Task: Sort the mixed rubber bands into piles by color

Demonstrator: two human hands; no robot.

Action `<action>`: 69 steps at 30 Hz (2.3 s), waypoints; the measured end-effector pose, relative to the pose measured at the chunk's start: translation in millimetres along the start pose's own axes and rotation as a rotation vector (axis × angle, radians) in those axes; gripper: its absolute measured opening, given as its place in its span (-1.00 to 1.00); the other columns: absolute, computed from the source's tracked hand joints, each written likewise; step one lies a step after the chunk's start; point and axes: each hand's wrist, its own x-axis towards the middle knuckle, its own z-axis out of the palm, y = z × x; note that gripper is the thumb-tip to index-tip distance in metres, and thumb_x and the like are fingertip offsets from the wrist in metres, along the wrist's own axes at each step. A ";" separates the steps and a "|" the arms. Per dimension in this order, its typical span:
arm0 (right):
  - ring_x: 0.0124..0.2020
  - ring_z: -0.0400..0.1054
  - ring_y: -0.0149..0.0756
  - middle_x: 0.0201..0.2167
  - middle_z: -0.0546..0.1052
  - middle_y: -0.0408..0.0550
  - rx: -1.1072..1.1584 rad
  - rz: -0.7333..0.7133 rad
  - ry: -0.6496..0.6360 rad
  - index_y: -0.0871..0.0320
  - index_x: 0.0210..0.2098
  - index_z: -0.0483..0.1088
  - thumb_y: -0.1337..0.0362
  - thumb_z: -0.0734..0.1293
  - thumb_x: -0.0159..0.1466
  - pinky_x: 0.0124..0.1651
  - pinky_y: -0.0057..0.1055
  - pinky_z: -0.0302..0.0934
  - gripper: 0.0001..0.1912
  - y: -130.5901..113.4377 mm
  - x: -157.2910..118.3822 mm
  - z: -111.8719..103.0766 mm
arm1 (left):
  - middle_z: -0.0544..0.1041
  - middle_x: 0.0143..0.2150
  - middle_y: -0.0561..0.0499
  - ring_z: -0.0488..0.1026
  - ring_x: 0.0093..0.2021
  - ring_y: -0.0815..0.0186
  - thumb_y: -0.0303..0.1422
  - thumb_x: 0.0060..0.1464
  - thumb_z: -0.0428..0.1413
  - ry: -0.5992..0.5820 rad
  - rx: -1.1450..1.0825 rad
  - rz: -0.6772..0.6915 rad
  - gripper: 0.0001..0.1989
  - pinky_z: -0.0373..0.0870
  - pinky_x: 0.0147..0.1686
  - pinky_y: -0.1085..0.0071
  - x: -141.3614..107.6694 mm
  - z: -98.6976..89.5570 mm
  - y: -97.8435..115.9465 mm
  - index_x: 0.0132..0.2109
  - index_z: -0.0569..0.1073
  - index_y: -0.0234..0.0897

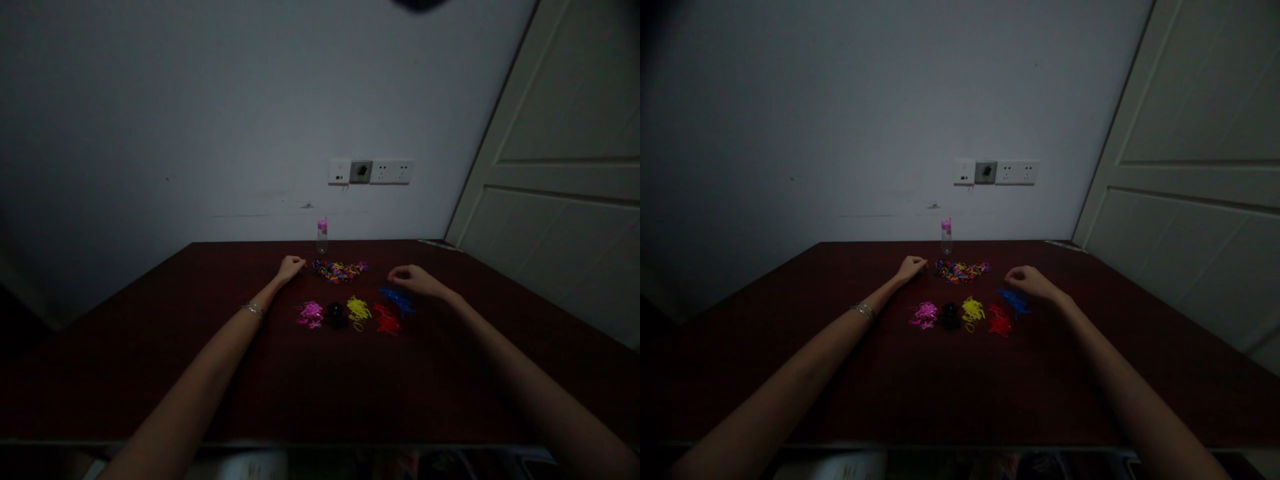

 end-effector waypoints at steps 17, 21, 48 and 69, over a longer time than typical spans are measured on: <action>-0.21 0.40 -0.21 -0.17 0.52 -0.07 -0.359 0.186 0.204 0.05 -0.14 0.43 0.12 0.17 0.18 -0.25 -0.39 0.22 -0.67 29.2 -6.3 27.7 | 0.38 -0.55 0.08 0.22 -0.53 0.46 -0.35 -0.16 0.10 -0.430 0.190 0.347 -0.75 0.11 -0.52 0.54 -8.7 29.0 40.3 -0.30 0.53 -0.40; -0.21 0.39 -0.20 -0.16 0.52 -0.05 -0.365 0.171 0.213 0.06 -0.14 0.43 0.12 0.15 0.20 -0.28 -0.40 0.22 -0.65 26.8 -8.9 28.8 | 0.42 -0.51 0.07 0.26 -0.50 0.44 -0.36 -0.12 0.09 -0.455 0.317 0.374 -0.77 0.11 -0.51 0.54 -15.3 38.1 50.9 -0.28 0.53 -0.35; -0.23 0.42 -0.18 -0.24 0.55 0.02 -0.083 0.175 0.299 0.15 -0.21 0.46 0.08 0.15 0.18 -0.17 -0.32 0.25 -0.62 43.2 -2.3 28.6 | 0.50 -0.44 0.05 0.35 -0.42 0.40 -0.29 -0.07 0.12 -0.378 0.214 0.421 -0.78 0.18 -0.38 0.52 -9.2 41.9 52.6 -0.33 0.57 -0.34; -0.25 0.42 -0.22 -0.26 0.55 0.01 -0.041 0.162 0.324 0.18 -0.24 0.47 0.10 0.16 0.18 -0.15 -0.36 0.26 -0.63 43.5 -2.4 28.8 | 0.54 -0.42 0.01 0.39 -0.42 0.42 -0.45 -0.09 0.13 -0.757 0.132 0.575 -0.84 0.21 -0.39 0.57 -54.3 101.2 122.6 -0.32 0.58 -0.36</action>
